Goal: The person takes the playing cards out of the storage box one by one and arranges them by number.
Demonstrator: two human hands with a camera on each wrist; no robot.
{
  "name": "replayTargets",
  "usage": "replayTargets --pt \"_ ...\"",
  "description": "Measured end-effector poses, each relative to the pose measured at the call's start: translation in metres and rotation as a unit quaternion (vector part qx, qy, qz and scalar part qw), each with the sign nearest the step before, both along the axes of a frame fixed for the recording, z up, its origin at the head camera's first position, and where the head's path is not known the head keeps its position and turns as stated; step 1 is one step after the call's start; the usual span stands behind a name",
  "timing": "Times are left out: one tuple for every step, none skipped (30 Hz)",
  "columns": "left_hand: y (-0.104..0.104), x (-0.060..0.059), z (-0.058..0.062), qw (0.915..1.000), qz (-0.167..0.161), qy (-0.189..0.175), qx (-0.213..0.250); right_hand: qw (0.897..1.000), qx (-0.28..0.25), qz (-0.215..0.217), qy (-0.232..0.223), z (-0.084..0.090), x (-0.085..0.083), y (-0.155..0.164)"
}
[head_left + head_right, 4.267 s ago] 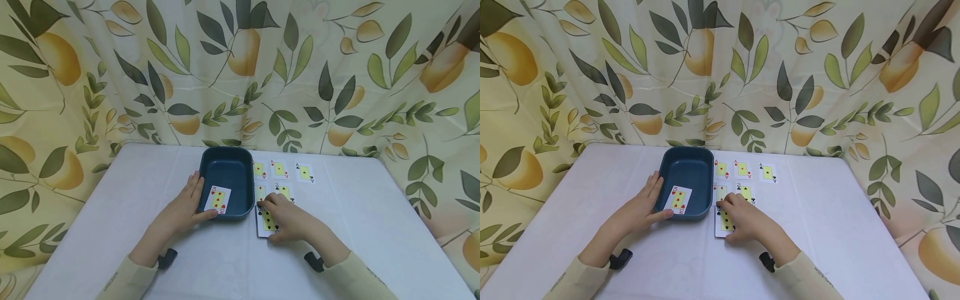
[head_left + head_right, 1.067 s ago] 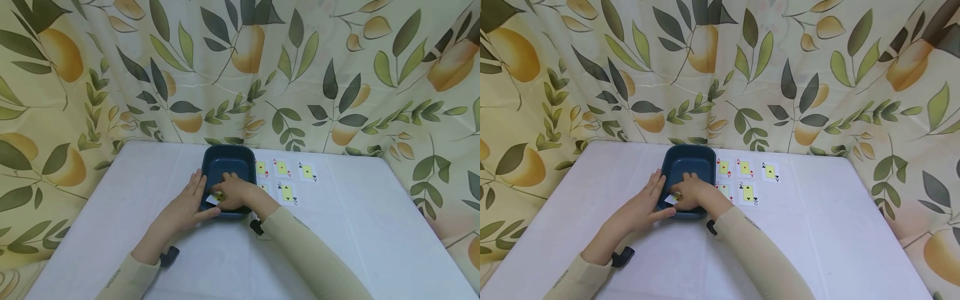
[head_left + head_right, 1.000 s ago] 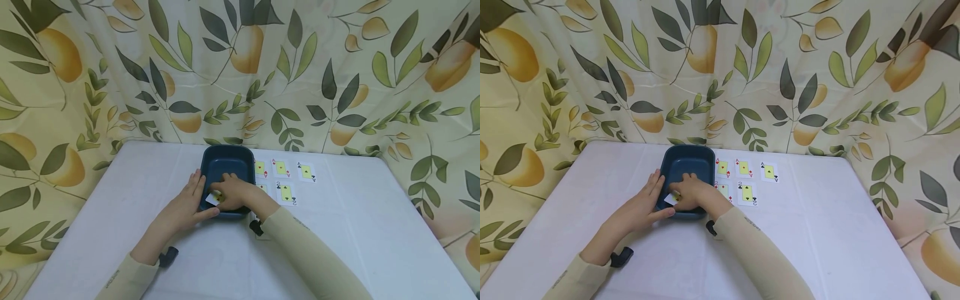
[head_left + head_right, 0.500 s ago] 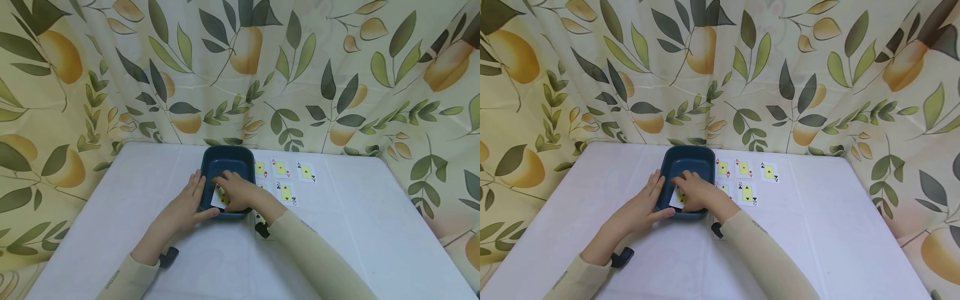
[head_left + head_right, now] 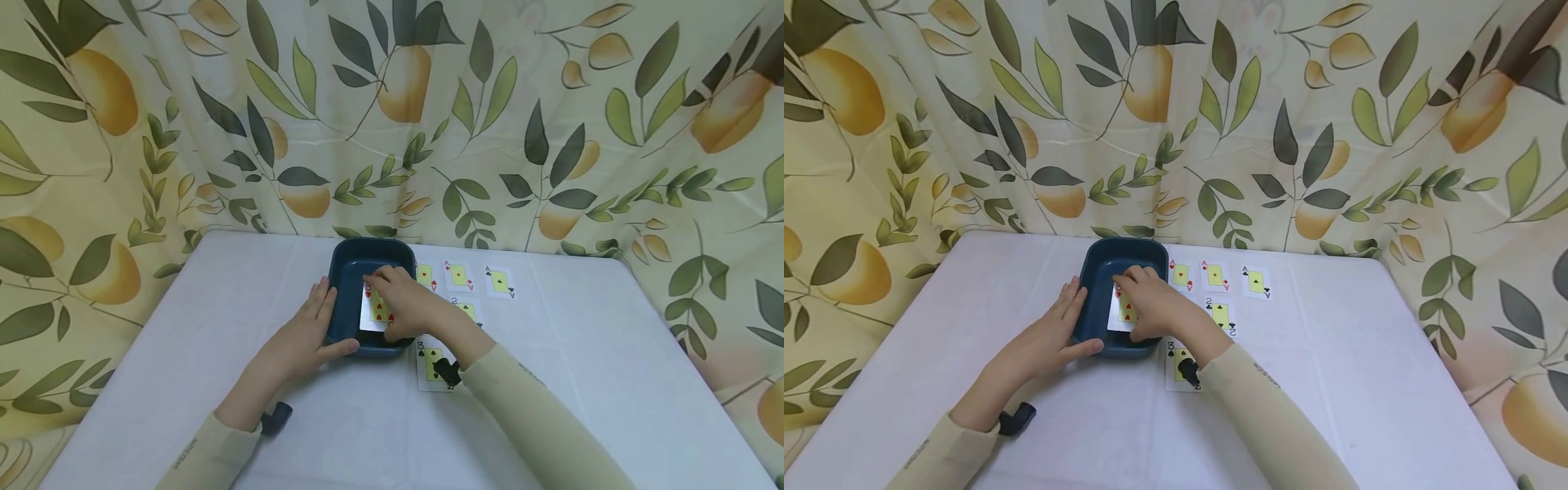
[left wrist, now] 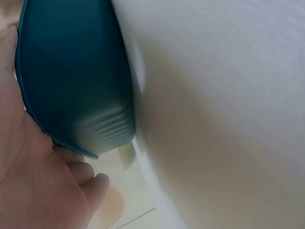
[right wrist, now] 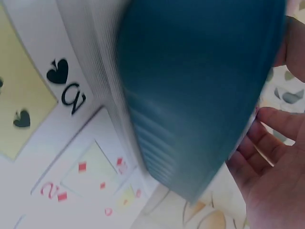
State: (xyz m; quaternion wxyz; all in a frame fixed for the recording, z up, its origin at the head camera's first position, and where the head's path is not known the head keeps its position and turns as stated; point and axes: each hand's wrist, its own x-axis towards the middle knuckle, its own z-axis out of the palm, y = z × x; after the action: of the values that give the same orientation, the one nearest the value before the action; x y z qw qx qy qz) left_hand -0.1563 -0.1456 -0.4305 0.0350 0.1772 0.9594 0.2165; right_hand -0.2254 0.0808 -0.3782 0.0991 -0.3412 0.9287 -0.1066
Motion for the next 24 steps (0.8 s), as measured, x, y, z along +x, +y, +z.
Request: replayTargets --pt "0.000 0.000 0.000 1.0000 0.000 -0.001 0.001 1.000 0.002 -0.001 0.003 0.002 0.001 0.002" --pt "0.001 0.000 0.000 1.0000 0.000 -0.002 0.000 1.000 0.003 -0.002 0.004 0.004 0.001 0.004" --pt "0.001 0.000 0.001 1.0000 0.001 -0.002 0.002 1.000 0.004 -0.002 0.007 0.006 0.002 0.006" --pt "0.001 0.001 0.001 1.0000 0.002 -0.004 0.003 1.000 0.006 -0.003 0.009 0.008 0.003 0.007" --pt "0.002 0.001 0.001 1.0000 0.002 -0.003 0.003 1.000 0.006 -0.004 0.009 0.010 0.004 0.009" --pt "0.002 0.001 0.002 1.0000 0.002 -0.003 0.003 1.000 0.007 -0.005 0.010 0.011 0.005 0.012" --pt "0.002 0.001 0.002 1.0000 0.002 -0.002 0.002 1.000 0.006 -0.006 0.011 0.013 0.006 0.014" --pt "0.002 0.001 0.002 1.0000 0.002 -0.001 0.000 1.000 0.004 -0.006 0.010 0.014 0.007 0.016" --pt "0.002 0.001 0.002 1.0000 0.003 0.000 -0.001 1.000 0.003 -0.006 0.010 0.015 0.008 0.018" --pt "0.002 0.001 0.002 1.0000 0.003 0.000 -0.002 1.000 0.002 -0.006 0.009 0.016 0.009 0.020" --pt "0.002 0.001 0.002 1.0000 0.003 0.001 -0.002 1.000 0.000 -0.004 0.009 0.017 0.009 0.022" --pt "0.002 0.001 0.002 1.0000 0.002 0.001 -0.002 1.000 -0.001 -0.004 0.009 0.018 0.010 0.024" --pt "0.001 0.001 0.002 1.0000 0.002 0.000 -0.004 1.000 -0.004 -0.004 0.009 0.019 0.011 0.026" --pt "0.001 0.001 0.002 1.0000 0.003 -0.002 -0.005 1.000 -0.005 -0.004 0.010 0.020 0.012 0.028" --pt "0.001 0.001 0.002 1.0000 0.004 -0.004 -0.006 1.000 -0.006 -0.004 0.011 0.021 0.013 0.030" --pt "0.001 0.001 0.002 1.0000 0.003 -0.003 -0.005 1.000 -0.007 -0.005 0.012 0.022 0.013 0.032" --pt "0.001 0.001 0.001 1.0000 0.002 -0.002 -0.005 1.000 -0.009 -0.007 0.014 0.023 0.014 0.034" --pt "0.001 0.001 0.001 1.0000 0.003 -0.003 -0.006 1.000 -0.010 -0.009 0.014 0.024 0.015 0.036" --pt "0.000 0.001 0.000 1.0000 0.004 -0.004 -0.006 1.000 -0.010 -0.012 0.016 0.025 0.016 0.038" --pt "0.000 0.000 0.000 1.0000 0.003 -0.003 -0.006 1.000 -0.012 -0.013 0.016 0.026 0.017 0.040" --pt "0.000 0.000 0.000 1.0000 0.002 0.000 -0.005 1.000 -0.013 -0.015 0.016 0.026 0.018 0.043" --pt "0.000 0.000 -0.001 1.0000 0.001 0.001 -0.003 1.000 -0.013 -0.016 0.017 0.027 0.019 0.045" --pt "0.000 0.000 -0.001 1.0000 0.001 0.001 -0.002 1.000 -0.014 -0.018 0.016 0.027 0.020 0.047" --pt "0.000 0.000 -0.001 1.0000 0.001 0.001 -0.003 1.000 -0.013 -0.021 0.016 0.027 0.021 0.050"
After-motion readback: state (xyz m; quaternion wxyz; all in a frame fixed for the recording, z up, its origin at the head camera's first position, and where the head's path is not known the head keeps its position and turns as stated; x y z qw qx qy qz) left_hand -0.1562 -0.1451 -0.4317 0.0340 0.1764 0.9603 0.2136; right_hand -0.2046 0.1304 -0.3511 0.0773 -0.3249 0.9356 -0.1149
